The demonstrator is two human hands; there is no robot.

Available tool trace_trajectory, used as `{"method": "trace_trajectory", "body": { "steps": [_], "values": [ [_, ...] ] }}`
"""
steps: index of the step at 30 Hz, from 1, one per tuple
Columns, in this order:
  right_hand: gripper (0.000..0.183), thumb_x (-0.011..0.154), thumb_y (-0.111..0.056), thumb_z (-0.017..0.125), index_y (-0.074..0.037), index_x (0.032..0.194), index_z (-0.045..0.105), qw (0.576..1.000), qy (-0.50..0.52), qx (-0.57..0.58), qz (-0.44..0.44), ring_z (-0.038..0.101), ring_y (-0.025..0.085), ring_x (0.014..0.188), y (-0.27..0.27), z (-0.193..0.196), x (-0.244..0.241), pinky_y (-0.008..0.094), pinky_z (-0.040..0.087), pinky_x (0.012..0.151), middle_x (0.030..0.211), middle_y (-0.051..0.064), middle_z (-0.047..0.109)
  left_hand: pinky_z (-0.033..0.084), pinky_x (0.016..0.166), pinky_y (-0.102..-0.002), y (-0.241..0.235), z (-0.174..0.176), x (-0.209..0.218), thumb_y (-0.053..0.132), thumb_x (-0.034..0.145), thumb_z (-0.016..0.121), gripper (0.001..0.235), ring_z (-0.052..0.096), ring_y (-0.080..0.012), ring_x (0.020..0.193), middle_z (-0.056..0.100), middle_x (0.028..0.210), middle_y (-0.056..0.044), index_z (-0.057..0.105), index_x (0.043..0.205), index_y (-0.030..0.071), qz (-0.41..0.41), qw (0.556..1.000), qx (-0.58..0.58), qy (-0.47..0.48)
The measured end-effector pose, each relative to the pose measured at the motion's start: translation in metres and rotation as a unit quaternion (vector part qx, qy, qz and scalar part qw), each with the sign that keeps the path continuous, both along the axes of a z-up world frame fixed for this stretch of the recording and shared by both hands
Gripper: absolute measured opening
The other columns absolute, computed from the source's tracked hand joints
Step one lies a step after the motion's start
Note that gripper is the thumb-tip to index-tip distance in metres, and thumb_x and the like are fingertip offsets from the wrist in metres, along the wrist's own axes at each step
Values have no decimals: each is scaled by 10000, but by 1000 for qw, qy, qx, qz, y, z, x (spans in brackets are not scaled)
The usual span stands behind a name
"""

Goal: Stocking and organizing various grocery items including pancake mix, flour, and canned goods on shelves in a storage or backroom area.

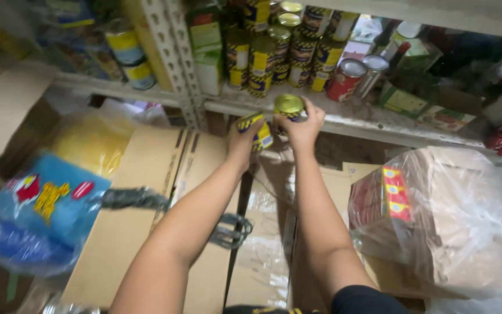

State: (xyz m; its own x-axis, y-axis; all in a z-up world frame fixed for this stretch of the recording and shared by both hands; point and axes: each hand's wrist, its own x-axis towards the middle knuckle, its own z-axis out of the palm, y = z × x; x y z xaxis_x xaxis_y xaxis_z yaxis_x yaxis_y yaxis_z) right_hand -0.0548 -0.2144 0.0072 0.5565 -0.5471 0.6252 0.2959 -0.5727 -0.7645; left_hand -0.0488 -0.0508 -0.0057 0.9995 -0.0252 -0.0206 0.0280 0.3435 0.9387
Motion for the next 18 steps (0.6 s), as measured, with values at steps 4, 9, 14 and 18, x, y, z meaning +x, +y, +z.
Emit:
{"method": "trace_trajectory", "body": {
  "steps": [4, 9, 14, 18],
  "values": [
    [861, 508, -315, 1050, -87, 1256, 690, 989, 28, -109, -93, 626, 377, 995, -13, -11, 48, 453, 521, 882, 1065, 186, 621, 555, 873, -315, 7, -7, 0, 287, 823, 851, 554, 669, -155, 976, 699, 1124, -77, 606, 1243, 21, -14, 999, 7, -34],
    [877, 571, -296, 1004, -39, 1319, 626, 998, 32, -17, -48, 676, 357, 973, -16, -23, 96, 430, 542, 859, 1081, 172, 676, 552, 942, -346, 17, -5, -12, 224, 855, 826, 560, 672, -176, 1058, 683, 1186, -89, 542, 1303, 42, -90, 993, -76, -29],
    [770, 651, -223, 943, -25, 1317, 613, 999, -2, -3, -47, 704, 313, 899, -25, -47, 129, 404, 561, 818, 1003, 133, 712, 551, 961, -363, 21, 7, -16, 224, 850, 814, 585, 673, -188, 1089, 676, 1204, -81, 512, 1325, 65, -108, 986, -127, 8],
    [575, 834, -85, 819, -10, 1349, 573, 990, 4, 127, 63, 664, 215, 827, -35, -90, 136, 362, 560, 763, 930, 73, 690, 530, 999, -355, 21, 4, -16, 246, 852, 819, 599, 653, -180, 1130, 667, 1236, -70, 517, 1339, 73, -109, 985, -130, 14]
  ]
}}
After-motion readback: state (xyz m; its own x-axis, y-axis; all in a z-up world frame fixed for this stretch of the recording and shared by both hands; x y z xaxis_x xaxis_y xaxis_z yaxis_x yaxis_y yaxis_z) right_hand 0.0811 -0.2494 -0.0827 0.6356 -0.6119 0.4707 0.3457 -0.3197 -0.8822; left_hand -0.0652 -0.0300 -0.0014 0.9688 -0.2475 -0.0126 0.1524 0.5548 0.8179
